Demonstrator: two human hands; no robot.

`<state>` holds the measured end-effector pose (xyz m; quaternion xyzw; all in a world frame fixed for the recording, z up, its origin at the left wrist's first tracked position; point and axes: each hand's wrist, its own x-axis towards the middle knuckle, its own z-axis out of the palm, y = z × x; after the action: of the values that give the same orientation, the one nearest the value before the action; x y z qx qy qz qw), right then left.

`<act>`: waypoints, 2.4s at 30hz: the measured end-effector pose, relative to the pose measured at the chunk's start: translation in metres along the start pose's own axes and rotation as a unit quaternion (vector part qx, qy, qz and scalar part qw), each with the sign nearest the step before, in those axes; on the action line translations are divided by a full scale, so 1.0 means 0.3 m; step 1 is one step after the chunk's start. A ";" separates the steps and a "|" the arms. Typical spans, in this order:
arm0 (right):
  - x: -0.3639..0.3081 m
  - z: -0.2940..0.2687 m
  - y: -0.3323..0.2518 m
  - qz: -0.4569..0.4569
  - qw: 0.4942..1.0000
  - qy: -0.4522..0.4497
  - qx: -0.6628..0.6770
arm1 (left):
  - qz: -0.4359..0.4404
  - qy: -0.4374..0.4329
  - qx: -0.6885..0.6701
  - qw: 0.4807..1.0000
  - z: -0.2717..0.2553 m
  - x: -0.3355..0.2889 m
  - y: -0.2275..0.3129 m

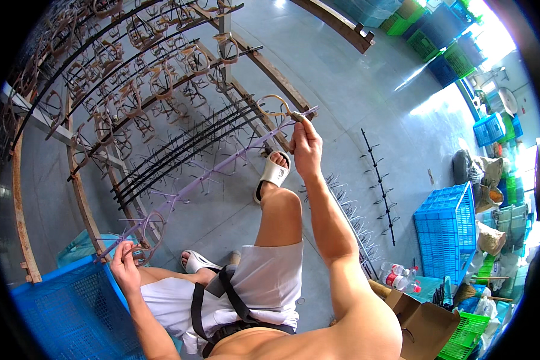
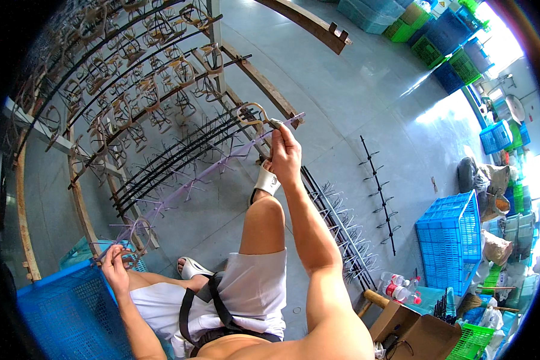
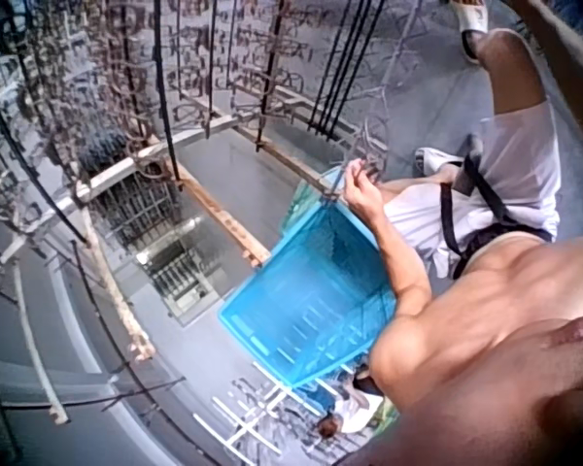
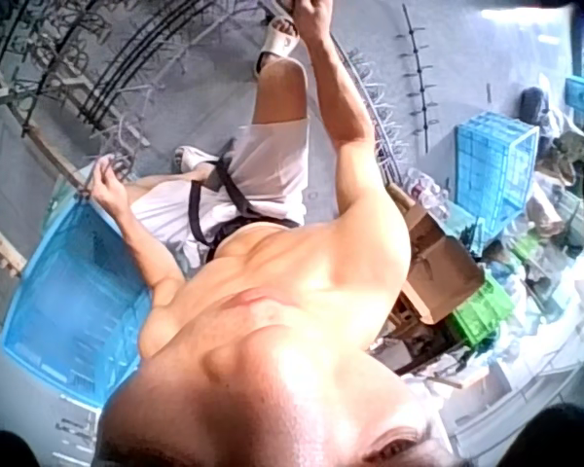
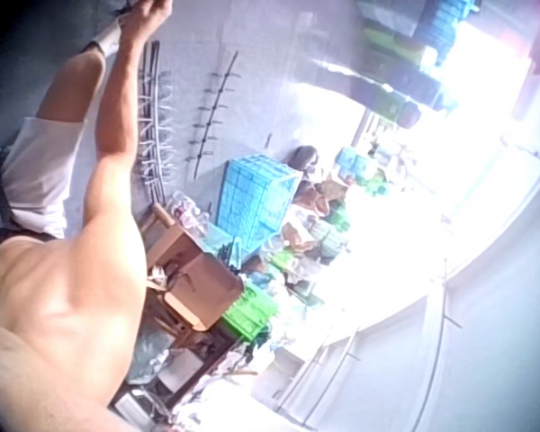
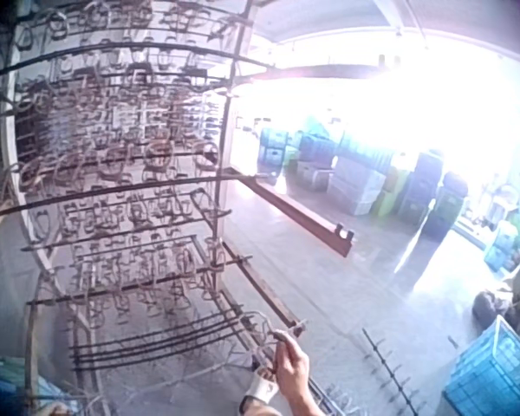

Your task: The person repeatedly picks up rubber bands from a blue basket and stretches them onto metal hooks on a drying rack. They continue this repetitive process, moving along the rack to attach bands to multiple hooks.

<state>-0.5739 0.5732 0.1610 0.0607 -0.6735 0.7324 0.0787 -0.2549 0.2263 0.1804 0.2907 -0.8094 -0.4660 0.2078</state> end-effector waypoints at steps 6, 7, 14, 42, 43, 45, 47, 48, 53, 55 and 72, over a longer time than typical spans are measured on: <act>0.001 0.007 0.004 -0.065 0.992 0.044 -0.099 | 0.014 0.001 0.015 1.000 -0.005 -0.001 -0.009; 0.004 0.010 0.000 -0.065 0.992 0.049 -0.100 | 0.002 0.002 0.017 1.000 -0.007 -0.002 0.008; 0.035 -0.016 0.017 -0.030 0.995 0.053 -0.075 | 0.015 0.016 -0.011 1.000 -0.004 -0.017 0.020; -0.121 0.072 -0.138 -0.268 0.896 0.127 -0.330 | -0.039 -0.049 -0.092 0.994 -0.043 -0.177 0.146; -0.211 0.113 -0.180 -0.242 0.935 -0.001 -0.259 | -0.006 -0.072 0.003 0.997 -0.022 -0.187 0.181; -0.379 0.171 -0.306 -0.237 0.907 -0.289 -0.193 | 0.001 -0.118 -0.066 0.991 0.034 -0.188 0.322; -0.483 0.262 -0.316 -0.200 0.890 -0.390 -0.129 | -0.051 -0.131 -0.155 0.978 0.057 -0.173 0.367; -0.548 0.288 -0.320 -0.153 0.911 -0.359 -0.135 | -0.041 -0.115 -0.127 0.984 0.063 -0.171 0.361; -0.762 0.368 -0.284 0.157 0.932 -0.293 0.143 | 0.084 0.003 -0.042 0.996 0.230 -0.194 0.342; -0.782 0.375 -0.263 0.127 0.962 -0.198 0.136 | 0.093 -0.088 -0.076 0.989 0.287 -0.225 0.356; -0.174 0.233 -0.022 0.063 0.994 0.087 0.020 | 0.017 0.107 0.045 0.993 0.227 -0.056 0.186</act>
<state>-0.5227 0.5024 0.1633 -0.0447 -0.6518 0.7518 0.0897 -0.2990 0.3027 0.1955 0.3338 -0.8075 -0.3919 0.2879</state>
